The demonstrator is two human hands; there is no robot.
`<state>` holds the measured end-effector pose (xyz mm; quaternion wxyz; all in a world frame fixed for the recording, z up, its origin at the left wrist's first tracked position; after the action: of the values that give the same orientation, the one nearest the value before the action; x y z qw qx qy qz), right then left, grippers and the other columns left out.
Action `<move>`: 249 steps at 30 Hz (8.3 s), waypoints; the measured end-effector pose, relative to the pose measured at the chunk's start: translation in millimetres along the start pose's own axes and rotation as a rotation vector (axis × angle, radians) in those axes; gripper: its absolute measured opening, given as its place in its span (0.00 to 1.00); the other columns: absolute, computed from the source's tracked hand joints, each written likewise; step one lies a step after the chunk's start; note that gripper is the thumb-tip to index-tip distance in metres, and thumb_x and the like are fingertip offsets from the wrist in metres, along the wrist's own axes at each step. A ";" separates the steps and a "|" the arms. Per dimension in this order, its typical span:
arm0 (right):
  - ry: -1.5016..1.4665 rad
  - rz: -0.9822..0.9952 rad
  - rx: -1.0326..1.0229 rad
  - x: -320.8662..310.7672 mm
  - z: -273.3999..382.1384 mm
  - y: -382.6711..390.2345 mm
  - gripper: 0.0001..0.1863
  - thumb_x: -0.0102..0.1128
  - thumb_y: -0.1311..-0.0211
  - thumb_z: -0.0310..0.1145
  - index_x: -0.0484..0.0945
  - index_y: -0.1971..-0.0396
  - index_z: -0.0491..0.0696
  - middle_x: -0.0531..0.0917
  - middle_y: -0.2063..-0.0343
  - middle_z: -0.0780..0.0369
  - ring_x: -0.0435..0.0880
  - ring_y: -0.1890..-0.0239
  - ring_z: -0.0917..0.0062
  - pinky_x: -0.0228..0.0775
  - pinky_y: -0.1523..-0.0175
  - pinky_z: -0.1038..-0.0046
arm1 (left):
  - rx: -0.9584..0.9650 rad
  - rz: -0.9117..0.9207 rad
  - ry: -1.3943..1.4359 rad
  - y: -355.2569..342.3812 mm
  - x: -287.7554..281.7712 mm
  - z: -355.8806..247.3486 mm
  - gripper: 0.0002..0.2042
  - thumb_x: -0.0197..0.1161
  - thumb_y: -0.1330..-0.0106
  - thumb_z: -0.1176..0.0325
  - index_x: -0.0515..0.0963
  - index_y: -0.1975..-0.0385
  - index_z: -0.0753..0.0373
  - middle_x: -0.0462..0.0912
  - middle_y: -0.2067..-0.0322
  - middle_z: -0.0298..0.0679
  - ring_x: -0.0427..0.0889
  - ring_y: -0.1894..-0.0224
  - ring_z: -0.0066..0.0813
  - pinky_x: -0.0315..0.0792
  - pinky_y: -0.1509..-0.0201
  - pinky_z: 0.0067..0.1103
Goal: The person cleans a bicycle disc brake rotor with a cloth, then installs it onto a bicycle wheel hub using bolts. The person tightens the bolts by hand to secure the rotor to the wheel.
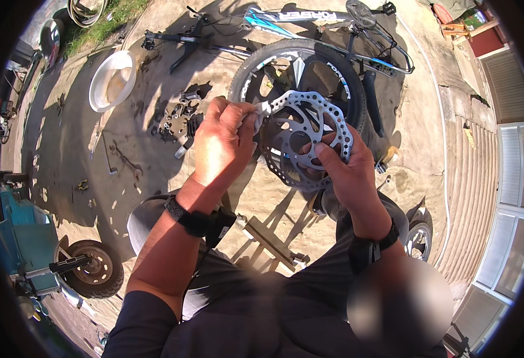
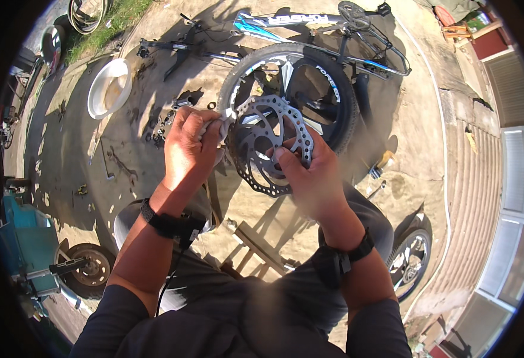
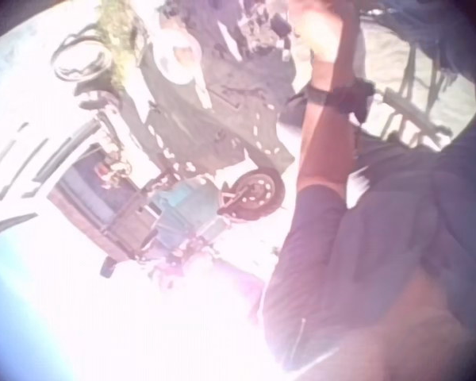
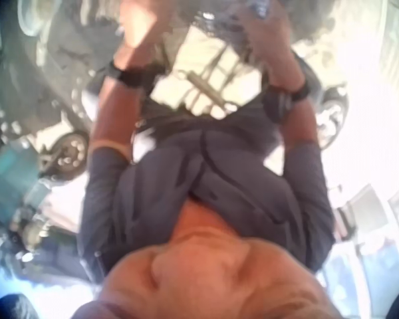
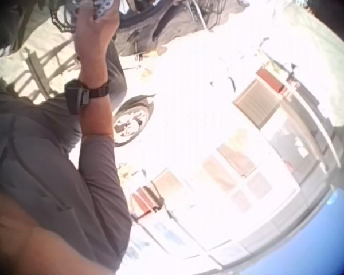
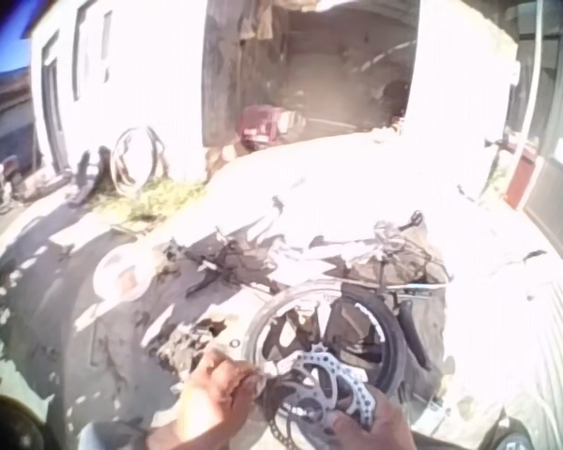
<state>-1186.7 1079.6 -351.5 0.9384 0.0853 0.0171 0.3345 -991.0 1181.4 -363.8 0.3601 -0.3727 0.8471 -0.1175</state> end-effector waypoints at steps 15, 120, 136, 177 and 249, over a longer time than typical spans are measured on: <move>0.056 0.057 0.062 5.5 3.9 3.8 0.21 0.56 0.31 0.21 0.69 0.39 0.40 0.86 0.61 0.59 0.87 0.59 0.78 0.83 0.54 0.73 | 0.005 -0.064 0.016 -4.9 -4.3 3.1 0.06 0.65 0.34 0.73 0.80 0.59 0.60 0.77 0.66 0.43 0.82 0.68 0.44 0.77 0.66 0.31; 0.860 0.394 -1.170 108.2 152.5 13.4 0.25 0.77 0.61 0.28 0.88 0.55 0.53 0.86 0.58 0.61 0.88 0.60 0.67 0.84 0.59 0.70 | -0.759 0.112 1.838 14.5 -96.1 -11.8 0.38 0.50 0.28 0.35 0.72 0.38 0.69 0.80 0.43 0.52 0.81 0.43 0.45 0.75 0.37 0.39; -0.914 0.303 0.018 90.7 71.3 -5.8 0.35 0.38 0.22 0.57 0.58 0.28 0.46 0.66 0.30 0.53 0.68 0.30 0.57 0.64 0.32 0.51 | -0.579 0.115 1.460 21.7 -87.5 0.4 0.16 0.51 0.31 0.76 0.75 0.45 0.71 0.85 0.51 0.44 0.84 0.51 0.31 0.77 0.42 0.28; -0.481 0.353 0.017 110.8 54.5 -13.6 0.41 0.36 0.23 0.63 0.59 0.28 0.42 0.69 0.32 0.56 0.70 0.32 0.66 0.65 0.32 0.67 | 0.002 0.387 0.507 21.4 -83.9 -35.0 0.13 0.69 0.37 0.79 0.81 0.53 0.62 0.83 0.57 0.37 0.83 0.53 0.31 0.77 0.47 0.26; 0.189 0.117 0.461 -87.5 -174.5 -177.4 0.20 0.57 0.30 0.27 0.72 0.40 0.45 0.83 0.62 0.66 0.84 0.67 0.84 0.83 0.61 0.75 | -1.307 0.266 0.912 47.7 208.7 156.5 0.17 0.55 0.27 0.73 0.71 0.40 0.63 0.82 0.59 0.34 0.82 0.60 0.24 0.78 0.54 0.25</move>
<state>-1159.3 915.1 -556.0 0.8674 0.2662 0.1758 0.3819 -1004.4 1076.0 -606.8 -0.3006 -0.3192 0.8454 0.3050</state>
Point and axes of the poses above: each hand's wrist, its own y-axis away from the middle knuckle, its own x-axis out of the palm, z = x × y, the point moved 4 cm from there along -y, towards the middle knuckle
